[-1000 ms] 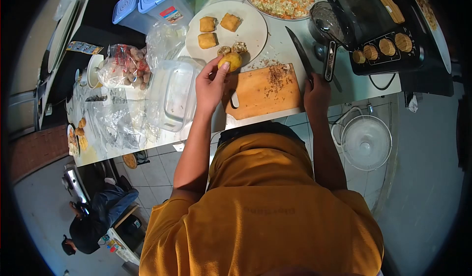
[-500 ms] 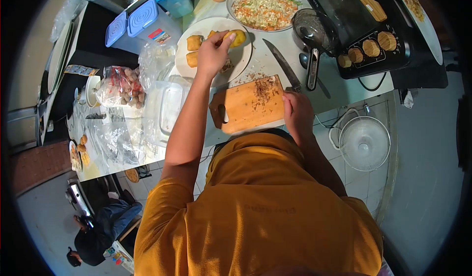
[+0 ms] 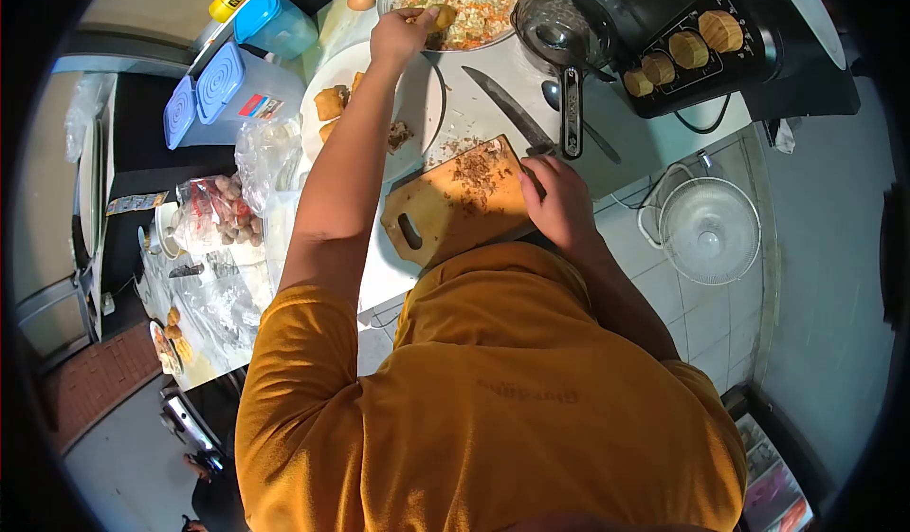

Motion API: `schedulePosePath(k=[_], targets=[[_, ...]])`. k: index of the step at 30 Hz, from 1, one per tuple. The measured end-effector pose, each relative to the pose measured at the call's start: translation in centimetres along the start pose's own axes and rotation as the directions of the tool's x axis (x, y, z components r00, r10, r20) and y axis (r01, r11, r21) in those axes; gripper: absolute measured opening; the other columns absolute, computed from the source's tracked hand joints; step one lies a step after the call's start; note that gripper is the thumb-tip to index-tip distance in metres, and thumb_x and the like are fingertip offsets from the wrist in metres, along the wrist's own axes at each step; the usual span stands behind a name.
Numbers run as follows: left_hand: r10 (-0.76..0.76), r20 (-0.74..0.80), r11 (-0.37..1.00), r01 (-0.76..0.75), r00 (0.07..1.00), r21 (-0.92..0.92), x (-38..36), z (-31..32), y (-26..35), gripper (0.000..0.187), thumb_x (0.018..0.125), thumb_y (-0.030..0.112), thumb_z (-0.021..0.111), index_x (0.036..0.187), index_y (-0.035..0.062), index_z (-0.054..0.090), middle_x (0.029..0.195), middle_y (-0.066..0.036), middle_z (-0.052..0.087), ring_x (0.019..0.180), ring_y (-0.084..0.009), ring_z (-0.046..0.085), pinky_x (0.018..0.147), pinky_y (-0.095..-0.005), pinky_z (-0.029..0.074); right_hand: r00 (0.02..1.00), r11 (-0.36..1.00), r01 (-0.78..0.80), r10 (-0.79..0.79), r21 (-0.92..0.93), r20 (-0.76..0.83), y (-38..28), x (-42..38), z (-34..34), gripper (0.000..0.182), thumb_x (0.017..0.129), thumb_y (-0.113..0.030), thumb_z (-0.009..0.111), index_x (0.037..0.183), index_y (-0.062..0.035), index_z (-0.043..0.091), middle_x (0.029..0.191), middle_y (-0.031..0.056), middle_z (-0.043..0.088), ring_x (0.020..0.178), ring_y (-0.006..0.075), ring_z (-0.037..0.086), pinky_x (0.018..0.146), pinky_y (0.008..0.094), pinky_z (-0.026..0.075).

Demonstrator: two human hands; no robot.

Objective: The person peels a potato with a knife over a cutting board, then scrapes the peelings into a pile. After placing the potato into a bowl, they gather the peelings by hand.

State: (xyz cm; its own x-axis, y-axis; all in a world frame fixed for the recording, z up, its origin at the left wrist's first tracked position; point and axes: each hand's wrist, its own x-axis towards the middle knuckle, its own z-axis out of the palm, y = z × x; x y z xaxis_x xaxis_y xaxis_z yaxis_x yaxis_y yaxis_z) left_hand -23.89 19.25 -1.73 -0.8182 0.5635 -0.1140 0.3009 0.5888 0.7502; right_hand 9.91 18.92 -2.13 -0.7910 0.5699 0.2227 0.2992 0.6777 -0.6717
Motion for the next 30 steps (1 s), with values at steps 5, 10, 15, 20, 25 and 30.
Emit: schedulePosePath(k=[5, 10, 15, 20, 25, 30], targets=[[0.201, -0.057, 0.955, -0.183, 0.978, 0.233, -1.8, -2.5, -1.0, 0.054, 0.082, 0.049, 0.069, 0.111, 0.0032, 0.069, 0.078, -0.009, 0.069, 0.058, -0.0128, 0.063, 0.054, -0.0242, 0.047, 0.998, 1.0, 0.03, -0.03, -0.008, 0.062, -0.1, 0.2, 0.7, 0.024, 0.086, -0.018, 0.063, 0.107, -0.0048, 0.062, 0.098, 0.0118, 0.062, 0.091, 0.0319, 0.06, 0.078, 0.0392, 0.05], [0.014, 0.009, 0.995, -0.013, 1.0, -0.104, -15.6, -7.8, -0.1, 0.039, 0.086, 0.039, 0.066, 0.092, 0.0004, 0.069, 0.075, -0.01, 0.068, 0.063, -0.017, 0.063, 0.058, -0.0303, 0.047, 0.999, 0.994, 0.027, -0.022, -0.107, 0.043, -0.5, 0.4, 1.3, 0.033, 0.085, -0.017, 0.066, 0.113, -0.0005, 0.058, 0.106, 0.0168, 0.06, 0.096, 0.0352, 0.059, 0.081, 0.0409, 0.048], [-0.148, -0.038, 0.935, 0.152, 0.988, 0.32, -28.4, -6.3, -3.4, 0.033, 0.085, 0.031, 0.067, 0.091, -0.0002, 0.059, 0.082, -0.019, 0.067, 0.074, -0.0388, 0.064, 0.065, -0.0438, 0.05, 0.994, 0.995, 0.029, -0.019, -0.092, 0.112, -0.4, 0.7, 2.3, 0.033, 0.085, -0.02, 0.065, 0.111, -0.0002, 0.058, 0.101, 0.0176, 0.059, 0.093, 0.0369, 0.059, 0.079, 0.0427, 0.048], [-0.194, -0.143, 0.911, 0.232, 0.97, 0.341, -31.8, -5.0, -7.7, 0.044, 0.084, 0.034, 0.067, 0.105, -0.0006, 0.05, 0.093, -0.025, 0.064, 0.078, -0.0431, 0.063, 0.067, -0.0474, 0.051, 0.989, 0.984, 0.122, -0.109, -0.13, 0.102, -0.5, 1.6, 2.3, 0.033, 0.086, -0.023, 0.064, 0.108, -0.0004, 0.056, 0.093, 0.0177, 0.058, 0.087, 0.038, 0.059, 0.076, 0.0444, 0.048], [-0.205, -0.164, 0.91, 0.25, 0.965, 0.33, -31.5, -4.5, -8.1, 0.051, 0.084, 0.036, 0.067, 0.111, -0.0022, 0.045, 0.095, -0.027, 0.063, 0.079, -0.0439, 0.063, 0.068, -0.0481, 0.052, 0.984, 0.981, 0.085, -0.055, -0.174, 0.169, -1.8, 2.1, 2.1, 0.049, 0.082, -0.029, 0.068, 0.119, -0.0006, 0.053, 0.111, 0.0209, 0.055, 0.102, 0.0391, 0.055, 0.088, 0.0447, 0.046], [-0.203, -0.109, 0.929, 0.227, 0.973, 0.294, -30.9, -4.5, -8.4, 0.048, 0.085, 0.031, 0.064, 0.112, -0.0025, 0.044, 0.094, -0.027, 0.062, 0.079, -0.0433, 0.064, 0.069, -0.0486, 0.052, 0.931, 0.937, 0.291, -0.232, -0.191, 0.283, -3.5, 3.8, 2.8, 0.065, 0.075, -0.036, 0.074, 0.126, -0.0026, 0.051, 0.125, 0.0205, 0.05, 0.116, 0.0381, 0.047, 0.099, 0.0462, 0.039]])
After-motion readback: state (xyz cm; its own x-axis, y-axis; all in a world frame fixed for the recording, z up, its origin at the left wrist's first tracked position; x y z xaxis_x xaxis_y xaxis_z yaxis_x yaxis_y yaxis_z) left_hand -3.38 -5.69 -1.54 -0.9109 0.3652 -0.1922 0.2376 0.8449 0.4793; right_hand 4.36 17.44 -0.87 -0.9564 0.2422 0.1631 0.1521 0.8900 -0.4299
